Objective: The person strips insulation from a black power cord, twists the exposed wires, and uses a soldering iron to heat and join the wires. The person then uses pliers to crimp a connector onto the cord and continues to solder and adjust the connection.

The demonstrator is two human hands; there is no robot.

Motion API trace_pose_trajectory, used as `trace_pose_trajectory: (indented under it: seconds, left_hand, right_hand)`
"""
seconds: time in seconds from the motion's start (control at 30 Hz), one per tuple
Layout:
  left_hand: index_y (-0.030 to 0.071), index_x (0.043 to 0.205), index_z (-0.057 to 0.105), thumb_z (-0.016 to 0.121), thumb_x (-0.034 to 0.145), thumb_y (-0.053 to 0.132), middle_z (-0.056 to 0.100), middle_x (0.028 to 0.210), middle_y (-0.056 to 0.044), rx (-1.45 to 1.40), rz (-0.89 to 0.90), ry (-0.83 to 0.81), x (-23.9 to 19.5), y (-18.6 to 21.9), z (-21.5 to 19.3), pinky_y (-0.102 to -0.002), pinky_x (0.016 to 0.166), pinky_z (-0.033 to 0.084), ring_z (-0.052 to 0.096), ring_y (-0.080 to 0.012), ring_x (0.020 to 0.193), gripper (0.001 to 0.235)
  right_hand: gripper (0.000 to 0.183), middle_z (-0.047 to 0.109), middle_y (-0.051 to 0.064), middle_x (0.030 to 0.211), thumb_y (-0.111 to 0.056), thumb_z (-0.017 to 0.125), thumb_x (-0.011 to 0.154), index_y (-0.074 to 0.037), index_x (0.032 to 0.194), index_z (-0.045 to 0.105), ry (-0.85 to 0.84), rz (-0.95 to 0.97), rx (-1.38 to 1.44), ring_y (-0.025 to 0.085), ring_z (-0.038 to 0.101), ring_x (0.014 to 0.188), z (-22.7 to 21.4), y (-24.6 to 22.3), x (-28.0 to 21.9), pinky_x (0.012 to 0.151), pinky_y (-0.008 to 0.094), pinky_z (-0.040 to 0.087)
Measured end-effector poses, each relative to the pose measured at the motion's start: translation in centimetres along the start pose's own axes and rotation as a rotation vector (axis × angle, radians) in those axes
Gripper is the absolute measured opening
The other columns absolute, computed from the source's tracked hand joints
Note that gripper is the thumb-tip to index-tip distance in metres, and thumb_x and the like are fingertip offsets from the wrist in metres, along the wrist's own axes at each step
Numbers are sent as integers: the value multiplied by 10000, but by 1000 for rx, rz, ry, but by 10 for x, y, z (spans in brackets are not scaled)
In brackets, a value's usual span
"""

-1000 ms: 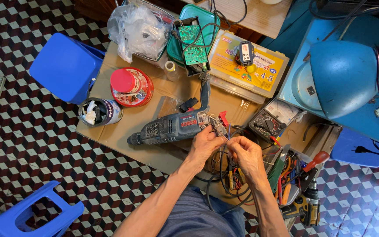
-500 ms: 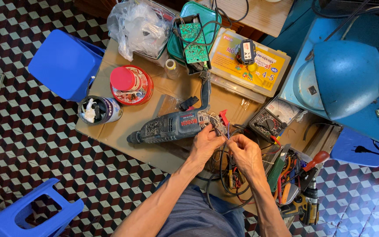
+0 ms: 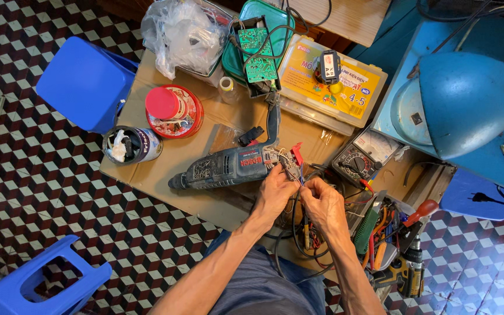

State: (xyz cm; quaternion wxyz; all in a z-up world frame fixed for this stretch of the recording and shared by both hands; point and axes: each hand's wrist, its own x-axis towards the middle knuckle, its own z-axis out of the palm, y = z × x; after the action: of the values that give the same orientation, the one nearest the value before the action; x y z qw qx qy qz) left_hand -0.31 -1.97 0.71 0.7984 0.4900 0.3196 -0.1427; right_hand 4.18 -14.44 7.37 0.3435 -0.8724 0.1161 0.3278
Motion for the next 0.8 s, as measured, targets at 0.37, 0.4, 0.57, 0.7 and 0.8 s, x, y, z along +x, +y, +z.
trace_pose_trajectory:
  seconds: [0.37,0.4,0.57,0.7,0.8]
  left_hand:
    - [22,1403,498,632,962,229,675,1248,-119,-130,-14,100,2,-5,13,-358,975,567,660,-186,1096,505]
    - [22,1407,492,633,964,231,670,1257,-118,-144,4,90,1,-6,14,-352,982,562,656,-182,1107,510]
    - [21,1429,473,611,989,248,663,1253,-126,-119,29,53,-5,-5,11,-342,988,554,640,-182,1112,514]
    - [48,1456,458,585,1000,275,657,1238,-126,-91,9,49,-7,-3,11,-339,971,556,634,-185,1107,525]
    - [66,1462,457,587,1002,271,644,1260,-117,-131,-11,57,-7,-4,11,-338,965,554,634,-187,1120,520]
  right_hand:
    - [256,688,76,702,-250,627,898,-17,951,719,37,-48,110,139,617,655,6,5,-4,633,325,514]
    - [255,687,69,701,-250,632,900,-14,945,718,37,-48,123,132,609,652,6,6,-4,630,320,511]
    - [246,657,63,695,-246,644,911,-16,943,726,22,2,164,123,566,646,8,9,-2,612,311,483]
    - [238,679,39,721,-238,633,930,-22,955,728,10,-45,212,104,581,662,10,12,-3,627,290,487]
    - [240,693,41,740,-239,623,946,-26,984,726,4,-50,228,104,587,673,12,15,-2,633,291,490]
